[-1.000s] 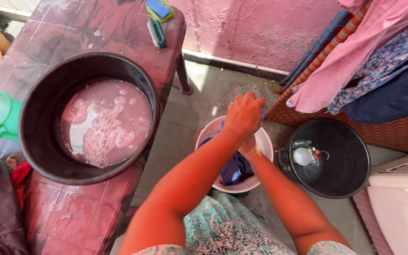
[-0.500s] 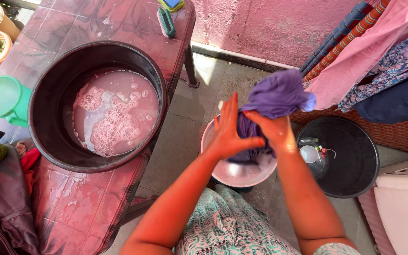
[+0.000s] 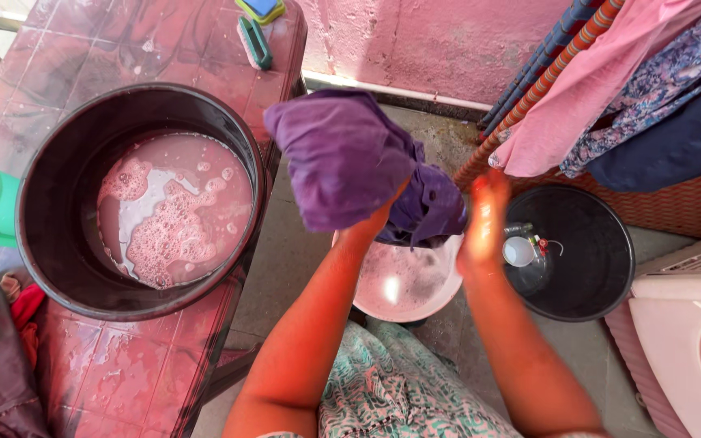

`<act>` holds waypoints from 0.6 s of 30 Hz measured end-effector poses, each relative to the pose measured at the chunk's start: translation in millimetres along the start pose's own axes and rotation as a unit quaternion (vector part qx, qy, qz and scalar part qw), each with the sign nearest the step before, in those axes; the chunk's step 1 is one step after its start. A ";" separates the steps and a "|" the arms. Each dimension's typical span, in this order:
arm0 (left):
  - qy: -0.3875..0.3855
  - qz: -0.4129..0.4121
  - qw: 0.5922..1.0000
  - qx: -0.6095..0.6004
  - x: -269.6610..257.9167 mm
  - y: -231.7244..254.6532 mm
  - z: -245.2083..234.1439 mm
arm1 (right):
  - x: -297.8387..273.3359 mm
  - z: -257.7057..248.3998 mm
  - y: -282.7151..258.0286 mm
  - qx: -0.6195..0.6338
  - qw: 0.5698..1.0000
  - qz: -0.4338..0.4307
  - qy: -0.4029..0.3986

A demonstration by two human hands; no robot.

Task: The person washes several items of clothing by hand in a basin of soapy water, scrubbing them and then rinsing them in a separate bucket of water before scrubbing the basin itself with a brush.

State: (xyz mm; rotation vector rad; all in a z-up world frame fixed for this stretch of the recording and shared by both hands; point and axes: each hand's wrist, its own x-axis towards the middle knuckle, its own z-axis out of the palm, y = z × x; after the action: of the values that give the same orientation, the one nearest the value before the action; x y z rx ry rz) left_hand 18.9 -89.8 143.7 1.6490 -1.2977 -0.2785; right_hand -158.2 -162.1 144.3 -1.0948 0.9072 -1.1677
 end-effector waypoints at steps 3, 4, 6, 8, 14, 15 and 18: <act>0.015 -0.084 0.977 -0.194 -14.4 -4.6 26.3 | -8.7 -1.5 50.4 0.149 0.929 0.339 -0.021; 0.026 -0.124 0.950 -0.287 -21.3 -2.2 41.1 | -6.2 5.0 68.5 0.195 0.927 0.313 -0.062; 0.050 -0.212 0.845 -0.488 -38.9 4.8 63.9 | -0.1 13.4 97.4 0.248 0.924 0.275 -0.098; 0.055 -0.286 0.705 -0.646 -50.3 11.0 71.9 | 14.5 9.3 107.0 0.229 0.939 0.245 -0.079; 0.015 -0.407 0.572 -0.712 -47.9 16.7 49.4 | 39.1 -22.0 75.1 0.193 0.971 0.140 -0.003; 0.013 -0.417 0.567 -0.710 -43.0 14.4 47.2 | 43.3 -22.5 68.1 0.186 0.974 0.125 -0.017; -0.021 -0.430 0.562 -0.706 -33.8 -1.0 45.5 | 49.3 -28.3 47.3 0.143 0.980 0.084 -0.112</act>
State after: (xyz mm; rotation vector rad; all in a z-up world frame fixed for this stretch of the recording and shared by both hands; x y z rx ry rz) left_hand -25.0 -86.2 108.0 0.5857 0.1398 -1.4889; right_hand -164.8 -213.6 91.6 -0.8760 0.6207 -0.9780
